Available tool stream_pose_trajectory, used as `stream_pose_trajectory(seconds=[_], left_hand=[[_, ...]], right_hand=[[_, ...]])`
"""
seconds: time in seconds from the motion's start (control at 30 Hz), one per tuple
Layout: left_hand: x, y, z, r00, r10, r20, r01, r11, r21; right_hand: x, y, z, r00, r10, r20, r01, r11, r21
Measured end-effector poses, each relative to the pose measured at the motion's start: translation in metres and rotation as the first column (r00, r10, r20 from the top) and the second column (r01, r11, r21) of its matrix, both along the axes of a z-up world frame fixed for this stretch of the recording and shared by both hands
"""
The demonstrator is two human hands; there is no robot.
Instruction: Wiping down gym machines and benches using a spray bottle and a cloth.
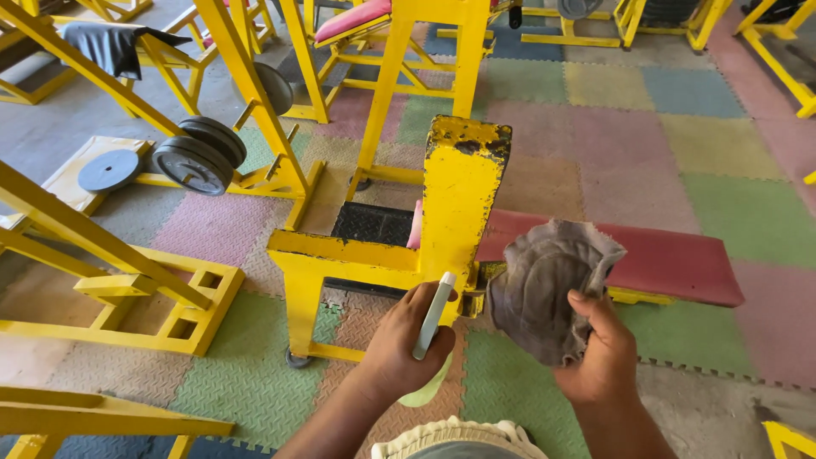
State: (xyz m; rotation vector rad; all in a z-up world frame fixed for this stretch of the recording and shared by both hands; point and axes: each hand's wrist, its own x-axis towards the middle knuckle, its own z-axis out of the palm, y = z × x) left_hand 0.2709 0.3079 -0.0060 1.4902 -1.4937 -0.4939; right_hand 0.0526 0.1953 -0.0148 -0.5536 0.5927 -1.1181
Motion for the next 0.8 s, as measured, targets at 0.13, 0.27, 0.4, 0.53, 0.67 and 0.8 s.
stream_pose_trajectory(seconds=[0.13,0.27,0.4,0.53,0.67,0.8], left_hand=[[0.005,0.000,-0.011,0.995,-0.091,-0.026,0.089,0.993,-0.071],[0.008,0.002,-0.019,0.993,-0.117,-0.013,0.115,0.990,-0.082],[0.013,0.006,-0.011,0.988,-0.150,0.041,0.152,0.988,-0.035],[0.020,0.008,-0.020,0.989,-0.138,0.060,0.141,0.989,-0.052],[0.024,0.012,-0.026,0.992,-0.088,0.090,0.091,0.996,-0.020],[0.025,0.019,-0.024,0.996,-0.069,0.055,0.071,0.997,-0.034]], right_hand=[[0.004,0.005,-0.002,0.999,-0.009,-0.043,0.007,1.000,-0.027],[0.010,0.009,-0.004,0.999,-0.021,-0.048,0.019,0.999,-0.045],[0.013,0.008,-0.011,0.976,-0.098,-0.196,0.090,0.995,-0.047],[0.023,0.006,-0.003,0.923,-0.270,-0.272,0.160,0.917,-0.366],[0.058,0.003,0.064,0.677,-0.706,-0.210,0.055,0.332,-0.942],[0.096,-0.035,0.094,0.470,-0.867,0.165,-0.299,-0.332,-0.895]])
